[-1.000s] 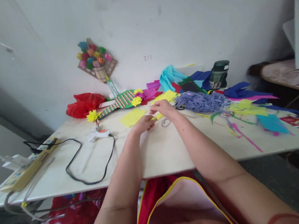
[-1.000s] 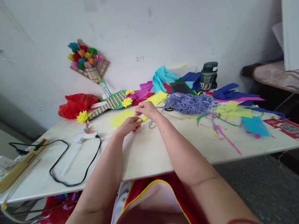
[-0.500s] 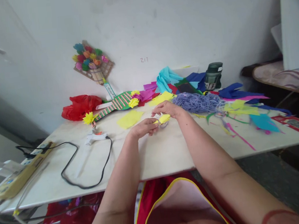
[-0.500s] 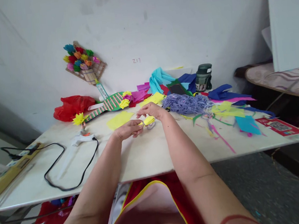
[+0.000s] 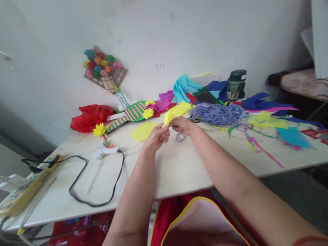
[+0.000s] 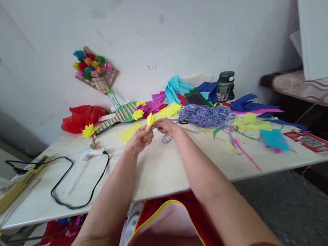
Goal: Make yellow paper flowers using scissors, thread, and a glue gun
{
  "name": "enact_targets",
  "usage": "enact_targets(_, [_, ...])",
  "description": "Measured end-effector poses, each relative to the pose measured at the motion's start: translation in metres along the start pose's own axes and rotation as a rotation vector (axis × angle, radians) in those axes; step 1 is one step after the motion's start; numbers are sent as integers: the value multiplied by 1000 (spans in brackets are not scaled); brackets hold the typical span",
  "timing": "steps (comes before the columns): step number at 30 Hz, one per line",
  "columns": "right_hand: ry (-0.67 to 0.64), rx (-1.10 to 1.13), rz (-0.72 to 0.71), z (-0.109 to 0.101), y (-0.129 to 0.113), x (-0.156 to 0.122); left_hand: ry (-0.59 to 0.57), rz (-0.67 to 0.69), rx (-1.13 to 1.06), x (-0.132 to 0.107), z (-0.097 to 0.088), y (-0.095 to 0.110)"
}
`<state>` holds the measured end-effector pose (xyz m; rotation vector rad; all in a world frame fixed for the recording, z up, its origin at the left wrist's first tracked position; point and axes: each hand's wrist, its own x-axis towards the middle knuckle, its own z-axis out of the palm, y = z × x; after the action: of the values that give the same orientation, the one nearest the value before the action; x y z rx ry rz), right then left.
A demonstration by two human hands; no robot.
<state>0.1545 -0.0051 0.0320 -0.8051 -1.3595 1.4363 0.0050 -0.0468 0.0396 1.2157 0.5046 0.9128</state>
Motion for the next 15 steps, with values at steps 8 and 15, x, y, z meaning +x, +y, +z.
enact_targets(8, [112,-64,-46,14,1,2,355,177,-161,8,-7,-3])
enact_targets(15, [50,-80,-98,33,-12,-7,475,138,-203,10,-11,-4])
